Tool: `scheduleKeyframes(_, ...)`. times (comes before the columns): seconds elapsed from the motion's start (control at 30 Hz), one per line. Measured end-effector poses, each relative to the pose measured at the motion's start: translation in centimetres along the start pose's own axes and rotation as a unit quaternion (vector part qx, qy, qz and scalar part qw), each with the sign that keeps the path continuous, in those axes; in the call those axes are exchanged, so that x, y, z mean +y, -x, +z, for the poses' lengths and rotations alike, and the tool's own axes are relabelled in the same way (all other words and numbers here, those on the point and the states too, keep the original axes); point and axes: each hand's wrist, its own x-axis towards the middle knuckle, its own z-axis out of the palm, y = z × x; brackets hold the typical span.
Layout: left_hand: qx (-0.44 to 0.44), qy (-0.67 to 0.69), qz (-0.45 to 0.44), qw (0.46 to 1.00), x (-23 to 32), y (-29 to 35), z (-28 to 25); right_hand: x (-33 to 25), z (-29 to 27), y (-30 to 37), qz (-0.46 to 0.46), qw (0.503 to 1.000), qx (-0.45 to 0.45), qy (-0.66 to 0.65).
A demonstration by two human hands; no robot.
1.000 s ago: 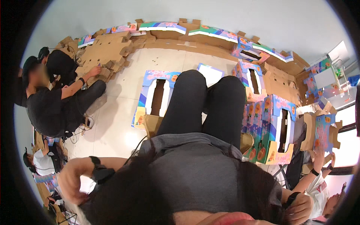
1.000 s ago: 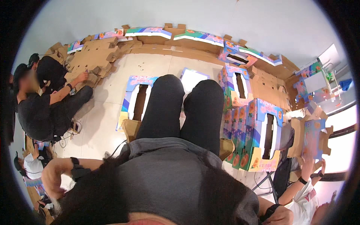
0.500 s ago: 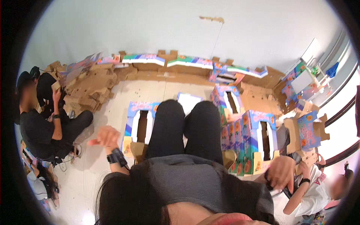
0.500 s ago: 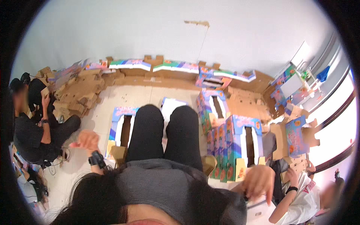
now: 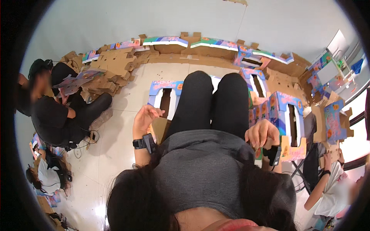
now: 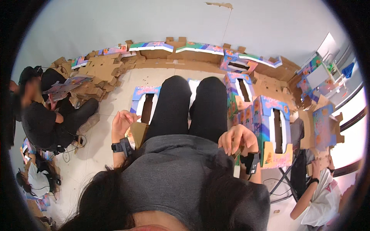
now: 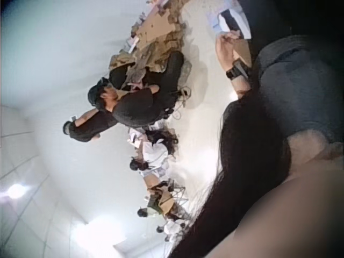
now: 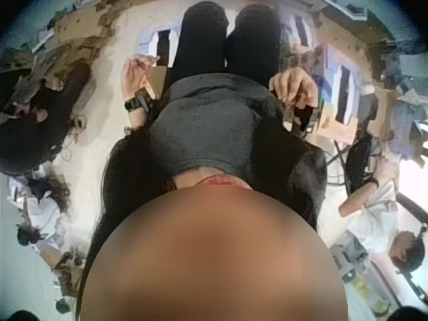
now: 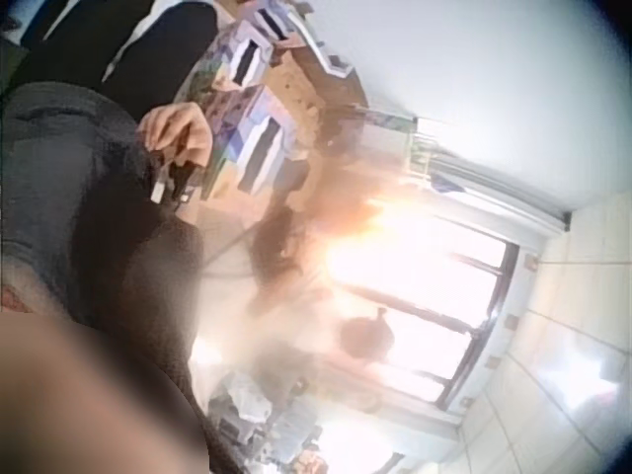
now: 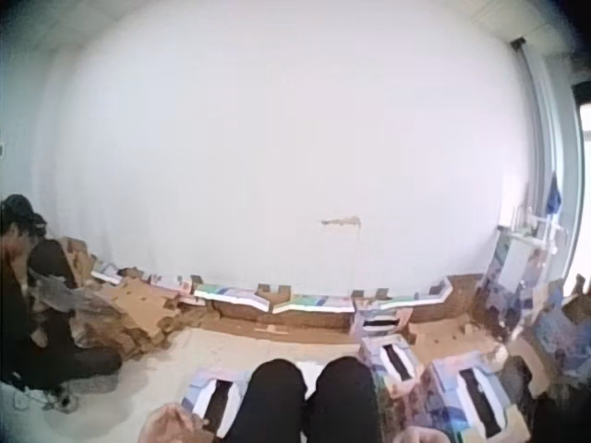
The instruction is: Assembling colorful cardboard boxes by folding and tucking tabs.
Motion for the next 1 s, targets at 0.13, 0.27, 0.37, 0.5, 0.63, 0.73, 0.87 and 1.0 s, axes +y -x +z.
scheduleKeyframes(0.13, 0.037, -0.035, -0.026, 0.998, 1.3, 1.7, -4.5, 0.7, 2.0, 0.2, 0.143, 0.986, 0.086, 0.005)
scheduleKeyframes(0.27, 0.280, -0.186, -0.189, 0.923, 1.6, 1.9, -8.6, 3.3, 2.6, 2.3, 0.113, 0.982, 0.150, -0.008)
scheduleKeyframes(0.37, 0.380, -0.310, -0.287, 0.823, -0.9, 2.7, -12.8, 4.8, 2.4, 3.4, 0.082, 0.980, 0.183, -0.006)
scheduleKeyframes(0.5, 0.242, -0.756, -0.216, 0.569, -7.8, 10.0, -21.1, 5.0, 1.5, 3.0, 0.068, 0.975, 0.211, 0.003)
scheduleKeyframes(0.63, 0.145, -0.820, -0.124, 0.540, -10.0, 9.0, -17.2, 5.1, 2.2, 2.2, 0.114, 0.958, 0.261, 0.039)
scheduleKeyframes(0.73, 0.066, -0.871, -0.156, 0.461, -12.2, 8.4, -14.5, 4.9, 1.5, 2.7, 0.169, 0.941, 0.291, 0.044)
scheduleKeyframes(0.87, 0.052, -0.883, -0.175, 0.431, -12.5, 8.3, -12.6, 4.5, 1.9, 2.4, 0.207, 0.920, 0.332, 0.015)
scheduleKeyframes(1.0, 0.051, -0.889, -0.184, 0.416, -12.1, 8.4, -12.2, 4.5, 2.0, 2.1, 0.220, 0.922, 0.316, 0.026)
